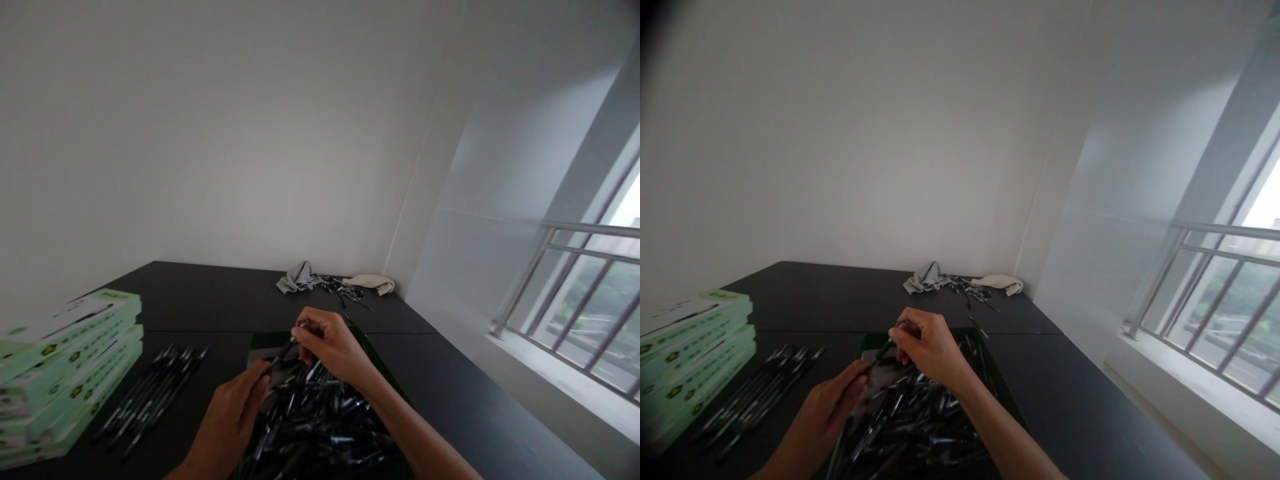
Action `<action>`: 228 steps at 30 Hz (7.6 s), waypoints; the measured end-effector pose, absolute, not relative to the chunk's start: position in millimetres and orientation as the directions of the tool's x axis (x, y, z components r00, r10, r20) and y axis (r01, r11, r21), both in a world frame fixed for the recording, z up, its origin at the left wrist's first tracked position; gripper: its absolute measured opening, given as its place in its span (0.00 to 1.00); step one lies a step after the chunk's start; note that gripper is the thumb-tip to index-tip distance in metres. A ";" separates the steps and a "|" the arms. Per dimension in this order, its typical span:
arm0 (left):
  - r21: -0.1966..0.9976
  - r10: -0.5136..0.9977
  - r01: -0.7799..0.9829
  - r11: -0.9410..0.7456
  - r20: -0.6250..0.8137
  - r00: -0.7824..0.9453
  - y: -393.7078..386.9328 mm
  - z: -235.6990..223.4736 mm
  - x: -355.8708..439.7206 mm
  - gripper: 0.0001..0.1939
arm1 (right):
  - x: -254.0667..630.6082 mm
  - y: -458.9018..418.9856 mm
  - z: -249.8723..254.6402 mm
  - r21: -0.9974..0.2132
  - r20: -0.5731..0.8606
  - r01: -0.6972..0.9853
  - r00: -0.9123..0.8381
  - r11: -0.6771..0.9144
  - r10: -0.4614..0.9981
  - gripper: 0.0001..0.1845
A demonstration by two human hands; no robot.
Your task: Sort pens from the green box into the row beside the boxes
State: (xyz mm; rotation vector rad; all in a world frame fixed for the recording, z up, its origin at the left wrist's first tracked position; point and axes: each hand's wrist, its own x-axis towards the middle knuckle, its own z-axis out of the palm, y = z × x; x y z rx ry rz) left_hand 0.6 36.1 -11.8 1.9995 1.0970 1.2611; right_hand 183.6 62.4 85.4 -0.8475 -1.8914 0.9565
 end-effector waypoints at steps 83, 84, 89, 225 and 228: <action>0.685 0.918 0.627 -0.372 0.372 0.137 54.7 -21.1 -4.4 0.09 | 154.0 70.7 -5.9 -0.216 -0.148 0.238 -0.967 0.947 0.210 0.09; 0.685 0.918 0.627 -0.371 0.371 0.138 54.9 -21.0 -4.3 0.09 | 153.8 71.6 -6.7 -0.233 -0.153 0.250 -0.964 0.940 0.219 0.09; 0.684 0.920 0.629 -0.368 0.367 0.139 54.1 -20.4 -4.1 0.09 | 155.7 78.6 -9.3 -0.317 -0.118 0.288 -0.957 0.904 0.264 0.08; 0.315 0.582 0.529 -0.788 0.663 0.471 50.6 -26.5 -7.5 0.12 | 218.6 39.1 36.8 -0.909 0.264 -0.396 -0.309 0.128 0.914 0.11; 0.368 0.601 0.499 -0.785 0.650 0.465 49.0 -27.8 -5.8 0.12 | 214.2 39.2 43.0 -0.892 0.276 -0.436 -0.318 0.118 0.907 0.11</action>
